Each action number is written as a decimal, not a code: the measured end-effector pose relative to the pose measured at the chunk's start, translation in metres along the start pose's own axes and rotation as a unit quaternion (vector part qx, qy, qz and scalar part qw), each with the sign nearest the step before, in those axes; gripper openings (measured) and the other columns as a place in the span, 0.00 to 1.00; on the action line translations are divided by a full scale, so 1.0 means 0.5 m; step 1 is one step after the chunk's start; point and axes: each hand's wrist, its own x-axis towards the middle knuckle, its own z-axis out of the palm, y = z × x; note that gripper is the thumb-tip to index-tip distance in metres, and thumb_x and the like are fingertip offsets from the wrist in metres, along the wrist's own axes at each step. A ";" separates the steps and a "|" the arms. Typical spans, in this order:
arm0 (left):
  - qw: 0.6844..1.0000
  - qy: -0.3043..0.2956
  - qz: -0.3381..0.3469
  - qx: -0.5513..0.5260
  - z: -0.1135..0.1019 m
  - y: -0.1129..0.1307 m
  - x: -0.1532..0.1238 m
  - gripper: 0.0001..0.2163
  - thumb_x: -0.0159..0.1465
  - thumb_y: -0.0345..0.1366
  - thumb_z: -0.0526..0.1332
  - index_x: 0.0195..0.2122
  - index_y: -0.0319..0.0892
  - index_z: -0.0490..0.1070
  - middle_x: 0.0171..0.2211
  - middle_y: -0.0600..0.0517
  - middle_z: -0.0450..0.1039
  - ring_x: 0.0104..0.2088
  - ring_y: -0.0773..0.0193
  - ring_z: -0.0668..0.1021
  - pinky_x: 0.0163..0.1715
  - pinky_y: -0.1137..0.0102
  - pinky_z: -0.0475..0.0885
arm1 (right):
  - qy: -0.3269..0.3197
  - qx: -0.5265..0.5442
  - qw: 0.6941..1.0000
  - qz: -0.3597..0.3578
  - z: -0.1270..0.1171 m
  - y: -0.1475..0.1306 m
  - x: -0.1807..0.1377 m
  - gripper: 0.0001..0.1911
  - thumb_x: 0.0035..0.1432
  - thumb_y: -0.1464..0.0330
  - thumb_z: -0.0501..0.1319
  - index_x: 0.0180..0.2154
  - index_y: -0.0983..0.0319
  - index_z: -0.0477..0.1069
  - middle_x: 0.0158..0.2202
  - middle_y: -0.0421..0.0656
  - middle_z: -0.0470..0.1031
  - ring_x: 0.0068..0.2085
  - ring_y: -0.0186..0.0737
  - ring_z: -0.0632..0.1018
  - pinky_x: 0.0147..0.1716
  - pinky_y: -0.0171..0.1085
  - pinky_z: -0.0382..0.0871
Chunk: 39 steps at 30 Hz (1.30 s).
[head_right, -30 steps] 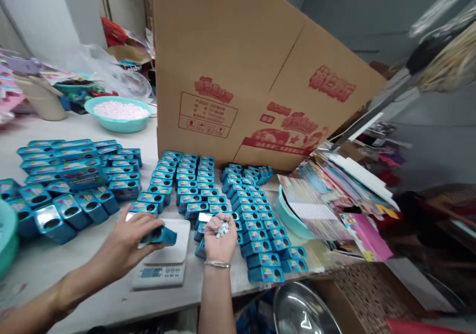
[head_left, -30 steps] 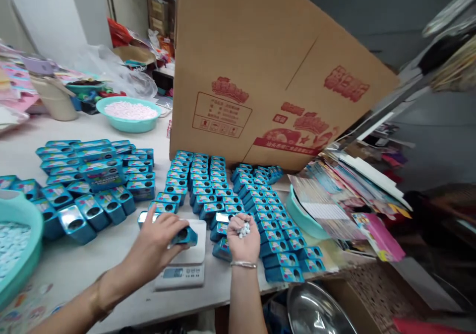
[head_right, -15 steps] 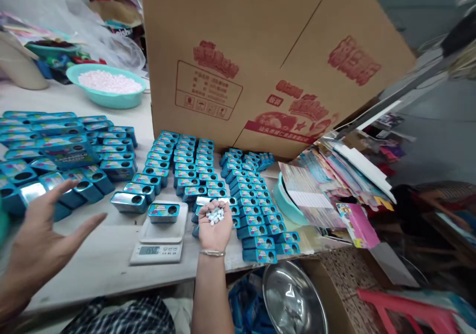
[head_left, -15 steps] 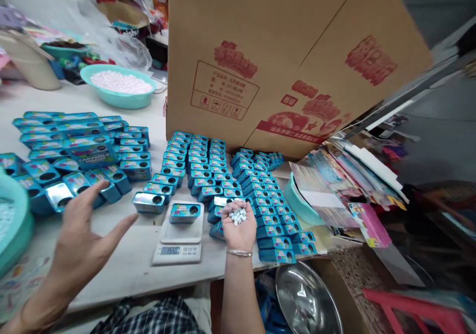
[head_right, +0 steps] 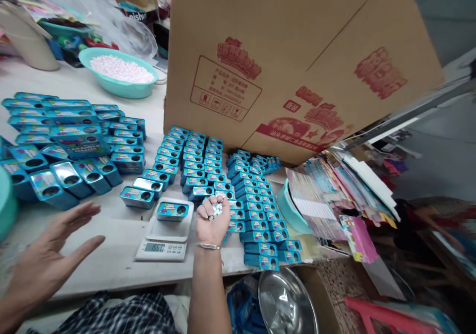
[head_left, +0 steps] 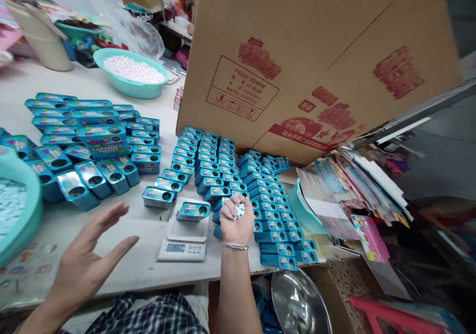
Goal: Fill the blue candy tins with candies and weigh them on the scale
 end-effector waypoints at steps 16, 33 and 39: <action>0.955 -0.194 0.215 0.064 0.206 0.075 0.101 0.15 0.60 0.28 0.56 0.49 0.44 0.65 0.46 0.47 0.72 0.47 0.57 0.77 0.45 0.65 0.74 | 0.138 0.016 0.990 -0.009 0.004 0.028 0.004 0.10 0.59 0.66 0.58 0.26 0.59 0.63 0.24 0.35 0.72 0.27 0.30 0.76 0.35 0.37 0.75; 0.814 -0.256 0.427 0.299 0.170 0.211 0.225 0.38 0.53 0.21 0.51 0.68 0.41 0.48 0.62 0.40 0.65 0.60 0.51 0.71 0.57 0.58 0.69 | 0.186 0.144 0.967 0.097 0.017 0.095 0.006 0.13 0.63 0.65 0.54 0.27 0.62 0.67 0.30 0.44 0.79 0.32 0.38 0.79 0.30 0.37 0.71; 0.788 -0.279 0.458 0.304 0.173 0.219 0.245 0.40 0.53 0.20 0.49 0.69 0.39 0.43 0.62 0.39 0.65 0.60 0.51 0.71 0.57 0.57 0.69 | 0.181 0.151 0.966 0.107 0.013 0.101 0.010 0.14 0.63 0.64 0.54 0.26 0.61 0.66 0.27 0.43 0.78 0.29 0.37 0.78 0.30 0.37 0.71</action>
